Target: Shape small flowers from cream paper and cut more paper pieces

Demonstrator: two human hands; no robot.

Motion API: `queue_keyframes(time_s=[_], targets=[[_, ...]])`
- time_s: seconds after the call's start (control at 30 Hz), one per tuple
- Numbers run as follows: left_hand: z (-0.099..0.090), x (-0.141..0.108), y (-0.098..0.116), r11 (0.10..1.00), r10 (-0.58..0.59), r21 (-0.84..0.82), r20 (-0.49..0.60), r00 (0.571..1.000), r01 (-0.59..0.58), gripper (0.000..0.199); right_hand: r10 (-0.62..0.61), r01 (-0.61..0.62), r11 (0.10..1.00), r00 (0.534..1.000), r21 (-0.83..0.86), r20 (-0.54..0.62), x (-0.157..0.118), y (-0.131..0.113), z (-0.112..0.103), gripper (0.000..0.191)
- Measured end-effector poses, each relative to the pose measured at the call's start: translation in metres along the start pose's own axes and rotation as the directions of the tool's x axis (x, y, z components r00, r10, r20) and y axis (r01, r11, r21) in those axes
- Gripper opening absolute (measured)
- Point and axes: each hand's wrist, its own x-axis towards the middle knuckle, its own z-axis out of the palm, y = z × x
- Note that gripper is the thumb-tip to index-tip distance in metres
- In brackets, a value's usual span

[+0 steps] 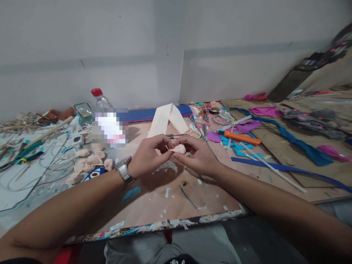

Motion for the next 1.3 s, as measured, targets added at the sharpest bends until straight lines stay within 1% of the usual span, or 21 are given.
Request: queue_keyframes(time_s=[0.07,0.13,0.23,0.37,0.43,0.5,0.6,0.67,0.87,1.07,1.2,1.3], targets=[[0.000,0.000,0.001,1.000,0.000,-0.009,0.010,1.000,0.000,0.005,-0.027,0.026,0.999,1.000,-0.036,-0.006,0.000,0.001,-0.001,0.022],[-0.001,0.000,0.001,0.999,-0.003,-0.044,0.016,1.000,0.004,0.007,-0.027,0.026,0.999,1.000,-0.033,-0.014,0.000,0.002,-0.002,0.022],[-0.001,0.001,0.001,0.988,-0.015,-0.155,0.034,0.999,0.020,0.011,0.001,-0.001,1.000,0.999,-0.003,-0.042,0.000,0.002,-0.003,0.024],[-0.001,0.003,0.000,0.942,-0.055,-0.327,0.073,0.996,0.076,0.016,0.027,-0.023,0.998,0.997,0.051,-0.075,0.000,0.001,-0.003,0.025],[-0.001,0.004,-0.001,0.920,-0.080,-0.378,0.075,0.994,0.103,0.016,0.040,-0.035,0.996,0.997,0.077,-0.073,0.000,0.002,-0.003,0.026],[0.000,0.004,-0.001,0.912,-0.100,-0.392,0.075,0.992,0.121,0.016,0.058,-0.051,0.993,0.996,0.106,-0.069,-0.001,0.003,-0.002,0.027],[-0.001,0.004,-0.002,0.919,-0.113,-0.374,0.059,0.992,0.127,0.017,0.069,-0.062,0.992,0.995,0.113,-0.065,0.000,0.004,0.000,0.027],[-0.001,0.004,-0.002,0.933,-0.108,-0.340,0.047,0.993,0.118,0.017,0.044,-0.040,0.997,0.998,0.071,-0.054,0.000,0.003,0.000,0.026],[-0.001,0.001,-0.003,0.970,-0.037,-0.236,0.054,0.998,0.049,0.012,-0.060,0.057,0.987,0.998,-0.148,-0.017,0.002,-0.001,-0.002,0.016],[0.000,0.000,-0.003,0.989,-0.021,-0.144,0.049,0.999,0.027,0.009,-0.114,0.112,0.924,0.993,-0.366,0.016,0.002,0.003,-0.003,0.006],[0.000,0.001,-0.002,0.991,-0.049,-0.120,0.042,0.998,0.053,0.006,-0.112,0.117,0.910,0.993,-0.398,0.036,0.003,0.008,-0.005,0.005],[-0.001,0.001,-0.001,0.993,-0.033,-0.112,0.060,0.998,0.040,0.006,-0.093,0.107,0.917,0.994,-0.384,0.056,0.003,0.010,-0.005,0.007]])
